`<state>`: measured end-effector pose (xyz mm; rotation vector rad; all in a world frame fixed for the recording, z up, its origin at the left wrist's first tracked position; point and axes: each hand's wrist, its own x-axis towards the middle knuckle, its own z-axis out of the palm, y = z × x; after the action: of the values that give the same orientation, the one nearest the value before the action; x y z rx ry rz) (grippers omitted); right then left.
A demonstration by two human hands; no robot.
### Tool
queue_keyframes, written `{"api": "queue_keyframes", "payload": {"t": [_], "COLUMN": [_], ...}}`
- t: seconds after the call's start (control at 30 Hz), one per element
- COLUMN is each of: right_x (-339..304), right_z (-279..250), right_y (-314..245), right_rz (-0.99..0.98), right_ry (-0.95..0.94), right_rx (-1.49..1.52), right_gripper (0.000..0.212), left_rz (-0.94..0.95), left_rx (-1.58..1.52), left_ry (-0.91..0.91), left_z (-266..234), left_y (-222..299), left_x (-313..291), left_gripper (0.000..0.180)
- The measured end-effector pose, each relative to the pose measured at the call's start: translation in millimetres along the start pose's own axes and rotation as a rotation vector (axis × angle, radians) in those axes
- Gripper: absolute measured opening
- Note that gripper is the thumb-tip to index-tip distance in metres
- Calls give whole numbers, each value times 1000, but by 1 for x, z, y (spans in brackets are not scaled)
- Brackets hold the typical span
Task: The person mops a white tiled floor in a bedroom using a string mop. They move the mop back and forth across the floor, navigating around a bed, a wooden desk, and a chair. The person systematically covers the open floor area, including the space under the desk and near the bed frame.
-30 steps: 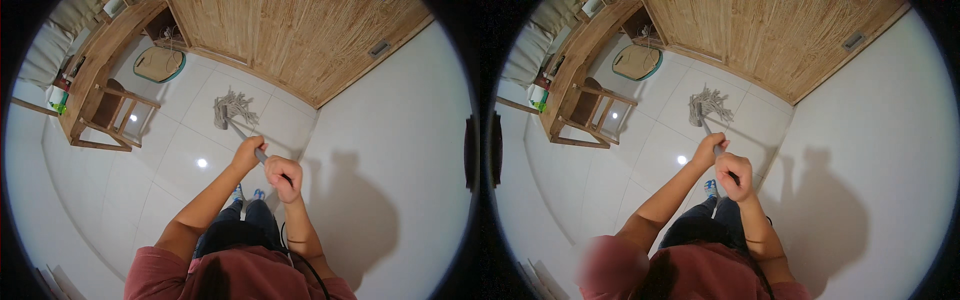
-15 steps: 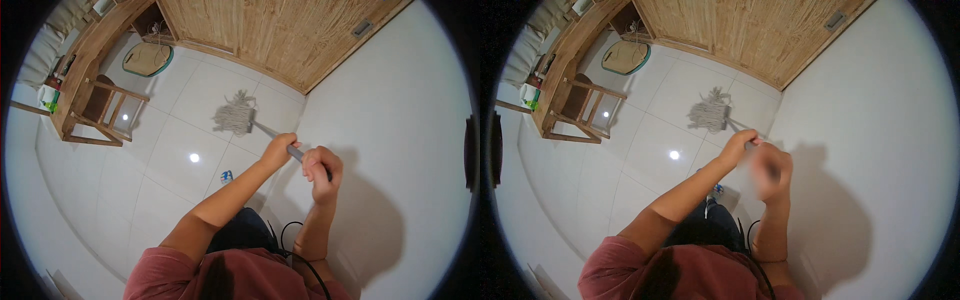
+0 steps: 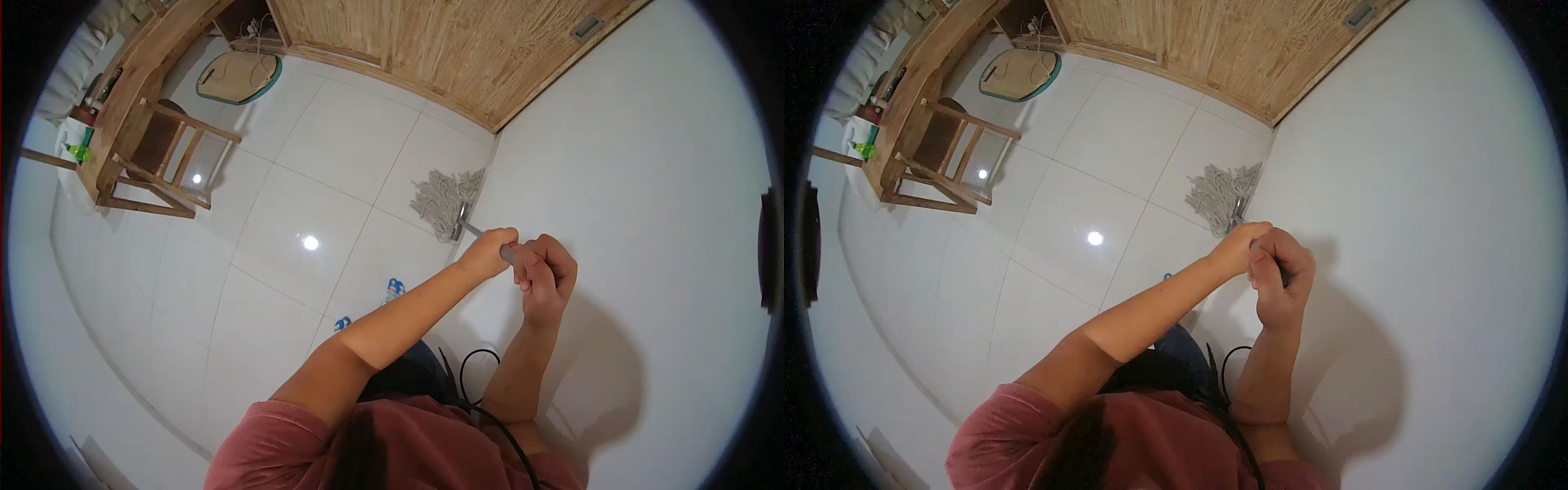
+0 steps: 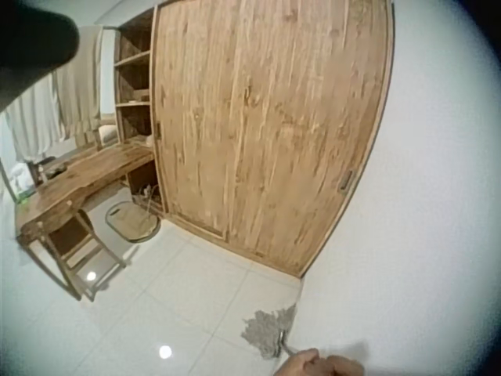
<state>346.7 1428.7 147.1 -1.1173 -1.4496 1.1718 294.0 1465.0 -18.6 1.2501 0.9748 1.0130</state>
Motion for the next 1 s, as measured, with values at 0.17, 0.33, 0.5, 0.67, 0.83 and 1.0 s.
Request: {"api": "queue_keyframes", "payload": {"t": [0.17, 0.33, 0.5, 0.67, 0.83, 1.0], "right_x": [-42, -101, -150, -195, -230, -273], "right_z": [17, 69, 127, 155, 149, 117], "right_y": [-7, -9, 5, 17, 9, -23], "right_rz": [-163, -171, -267, -208, -256, -142], "right_ry": [-55, -148, -248, -371, -330, -218], "right_rx": [311, 362, 460, 316, 143, -95], "right_gripper": [10, 11, 19, 21, 12, 9], "left_rz": [160, 174, 104, 118, 211, 329], "left_rx": [237, 382, 512, 619, 548, 436], "left_ry": [99, 193, 240, 285, 338, 265], "left_z": [-22, -70, -116, -145, -120, -59], "left_y": [8, 12, 2, -21, -22, -24], "left_x": [-59, -143, -223, -283, -304, -308], "left_gripper": [18, 20, 22, 21, 22, 23]}}
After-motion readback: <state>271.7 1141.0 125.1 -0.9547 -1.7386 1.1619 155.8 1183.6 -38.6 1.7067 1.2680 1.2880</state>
